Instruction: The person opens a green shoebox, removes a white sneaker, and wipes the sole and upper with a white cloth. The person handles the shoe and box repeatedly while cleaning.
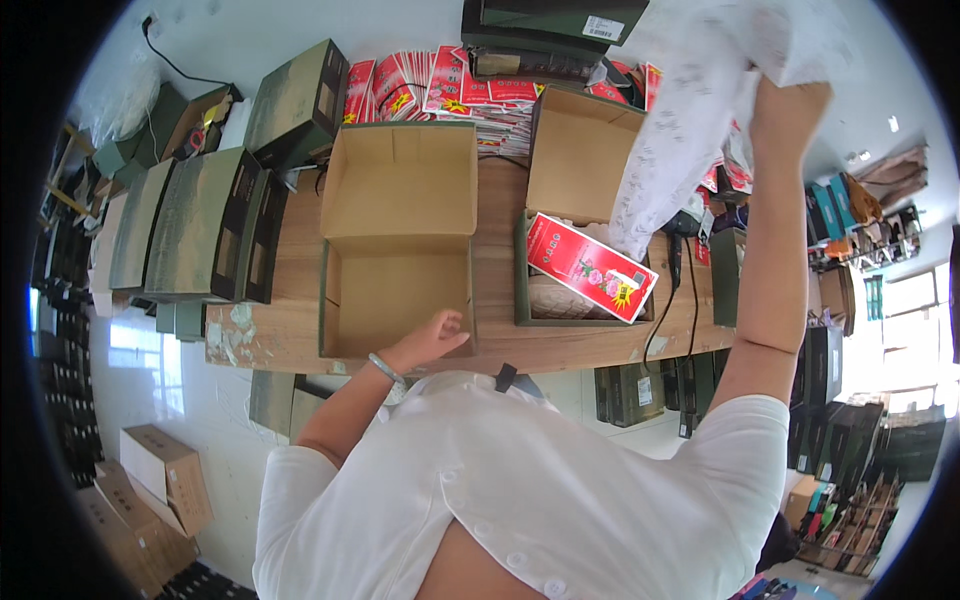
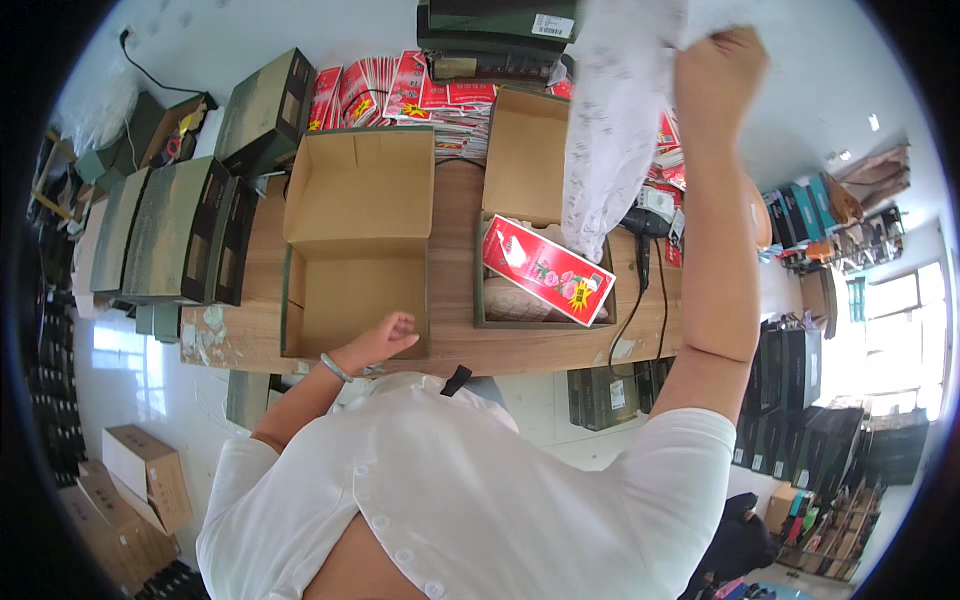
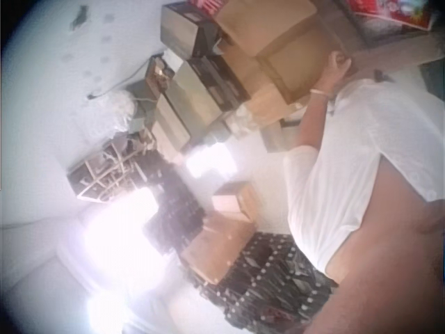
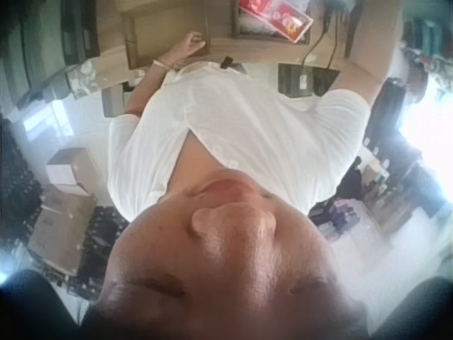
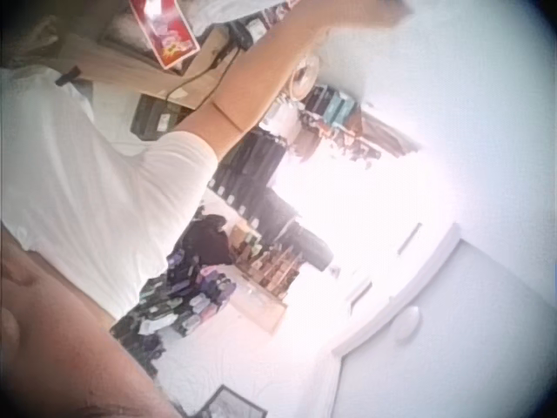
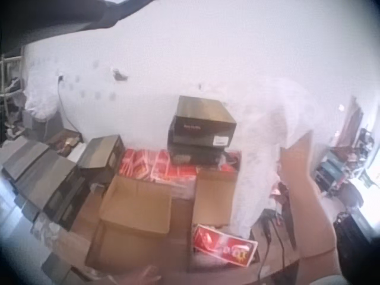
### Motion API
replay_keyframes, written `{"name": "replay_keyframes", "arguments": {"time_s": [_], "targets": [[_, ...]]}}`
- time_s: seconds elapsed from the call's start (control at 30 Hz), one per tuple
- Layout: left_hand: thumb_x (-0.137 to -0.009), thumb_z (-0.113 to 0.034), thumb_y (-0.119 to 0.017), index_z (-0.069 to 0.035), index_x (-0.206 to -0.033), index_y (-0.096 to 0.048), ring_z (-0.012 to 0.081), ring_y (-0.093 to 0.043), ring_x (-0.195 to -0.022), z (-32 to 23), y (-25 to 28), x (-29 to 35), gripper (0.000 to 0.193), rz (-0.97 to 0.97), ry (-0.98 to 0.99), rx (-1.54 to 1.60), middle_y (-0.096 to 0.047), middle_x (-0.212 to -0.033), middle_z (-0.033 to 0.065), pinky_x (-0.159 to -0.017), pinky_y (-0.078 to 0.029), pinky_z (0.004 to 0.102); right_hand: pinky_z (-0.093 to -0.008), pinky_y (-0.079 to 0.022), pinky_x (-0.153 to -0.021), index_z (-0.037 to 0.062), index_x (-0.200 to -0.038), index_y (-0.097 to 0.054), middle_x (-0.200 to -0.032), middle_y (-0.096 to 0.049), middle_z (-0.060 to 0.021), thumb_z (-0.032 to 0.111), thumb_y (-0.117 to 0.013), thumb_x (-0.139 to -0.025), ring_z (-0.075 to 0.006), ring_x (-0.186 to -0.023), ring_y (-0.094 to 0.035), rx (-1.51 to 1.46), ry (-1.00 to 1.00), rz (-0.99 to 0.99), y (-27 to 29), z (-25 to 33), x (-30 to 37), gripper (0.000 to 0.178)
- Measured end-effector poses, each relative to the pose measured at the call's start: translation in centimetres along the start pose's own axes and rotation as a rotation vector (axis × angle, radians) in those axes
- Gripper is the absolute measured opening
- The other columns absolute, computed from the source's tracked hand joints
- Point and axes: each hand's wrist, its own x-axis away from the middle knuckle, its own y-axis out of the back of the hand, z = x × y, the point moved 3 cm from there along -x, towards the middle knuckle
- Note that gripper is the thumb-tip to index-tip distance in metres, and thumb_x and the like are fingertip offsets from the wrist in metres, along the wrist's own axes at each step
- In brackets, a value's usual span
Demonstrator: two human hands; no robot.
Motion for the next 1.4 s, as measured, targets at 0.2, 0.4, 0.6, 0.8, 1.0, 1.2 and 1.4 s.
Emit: {"name": "replay_keyframes", "arguments": {"time_s": [0.2, 0.4, 0.6, 0.8, 1.0, 1.2, 1.4], "targets": [[-0.083, -0.029, -0.077, -0.003, -0.147, -0.02, 0.033, -0.043, -0.132, -13.7, 4.8, 0.4, 0.09, -0.085, -0.513, 0.097, -0.038, -0.143, 0.0227, -0.107, -0.038, 0.0451, -0.0382, -0.046, -0.091, 0.0069, -0.113, -0.064, -0.108, -0.067, -0.0167, 0.01, -0.064, -0.081, -0.0243, -0.101, -0.062, 0.162, 0.52, 0.064, -8.4, 13.5, 5.9, 0.032], [-0.078, -0.032, -0.082, -0.002, -0.145, -0.004, 0.0301, -0.04, -0.131, -16.6, 5.7, 2.8, 0.108, 0.009, -0.591, 0.376, -0.042, -0.135, 0.0204, -0.112, -0.029, 0.0465, -0.0385, -0.049, -0.07, -0.0012, -0.093, -0.067, -0.085, -0.067, -0.021, 0.018, -0.069, -0.081, -0.0323, -0.077, -0.065, 0.072, 0.171, 0.248, -17.1, 27.4, 8.5, 0.023], [-0.088, -0.033, -0.071, -0.002, -0.143, -0.025, 0.0176, -0.045, -0.122, -9.2, 10.7, 0.7, 0.078, 0.21, -0.415, 0.474, -0.049, -0.128, 0.0127, -0.106, -0.036, 0.0372, -0.0374, -0.049, -0.072, -0.0011, -0.093, -0.069, -0.086, -0.068, -0.0193, 0.032, -0.073, -0.079, -0.027, -0.081, -0.065, 0.124, -0.043, 0.326, -23.7, 21.0, 9.2, 0.036], [-0.096, -0.024, -0.062, -0.003, -0.117, -0.058, 0.0136, -0.052, -0.112, -9.7, 10.6, 4.6, 0.03, 0.078, -0.436, 0.747, -0.058, -0.116, 0.0042, -0.102, -0.039, 0.0338, -0.0306, -0.049, -0.07, -0.0013, -0.099, -0.069, -0.078, -0.068, -0.0117, 0.039, -0.074, -0.08, -0.0197, -0.071, -0.065, 0.131, -0.118, 0.241, -29.3, 12.3, 10.6, 0.044], [-0.098, -0.024, -0.058, -0.007, -0.111, -0.06, 0.0122, -0.058, -0.102, -4.7, 12.5, 2.9, 0.021, -0.06, -0.181, 0.905, -0.062, -0.104, -0.0009, -0.095, -0.046, 0.0304, -0.0416, -0.046, -0.086, 0.0017, -0.106, -0.064, -0.105, -0.067, -0.0161, 0.033, -0.073, -0.08, -0.0352, -0.099, -0.06, 0.256, -0.02, 0.084, -36.5, 9.5, 11.1, 0.042], [-0.099, -0.027, -0.057, -0.01, -0.105, -0.061, 0.0106, -0.059, -0.085, 3.9, 18.0, 3.2, 0.018, -0.642, 0.151, 0.844, -0.062, -0.096, -0.0043, -0.075, -0.05, 0.027, -0.0494, -0.03, -0.103, 0.0008, -0.135, -0.045, -0.136, -0.048, -0.0141, 0.031, -0.07, -0.084, -0.034, -0.125, -0.043, 0.403, 0.013, 0.33, -45.8, 2.4, 19.9, 0.065], [-0.099, -0.027, -0.055, -0.004, -0.104, -0.061, 0.0211, -0.063, -0.068, 6.2, 20.9, 3.9, 0.024, -1.01, 0.297, -0.021, -0.065, -0.078, 0.0061, -0.061, -0.049, 0.0343, -0.0511, -0.019, -0.111, -0.0012, -0.15, -0.023, -0.154, -0.025, -0.0136, 0.042, -0.061, -0.089, -0.0318, -0.14, -0.025, 0.607, 0.053, 0.663, -52.6, -5.3, 32.0, 0.084]]}}
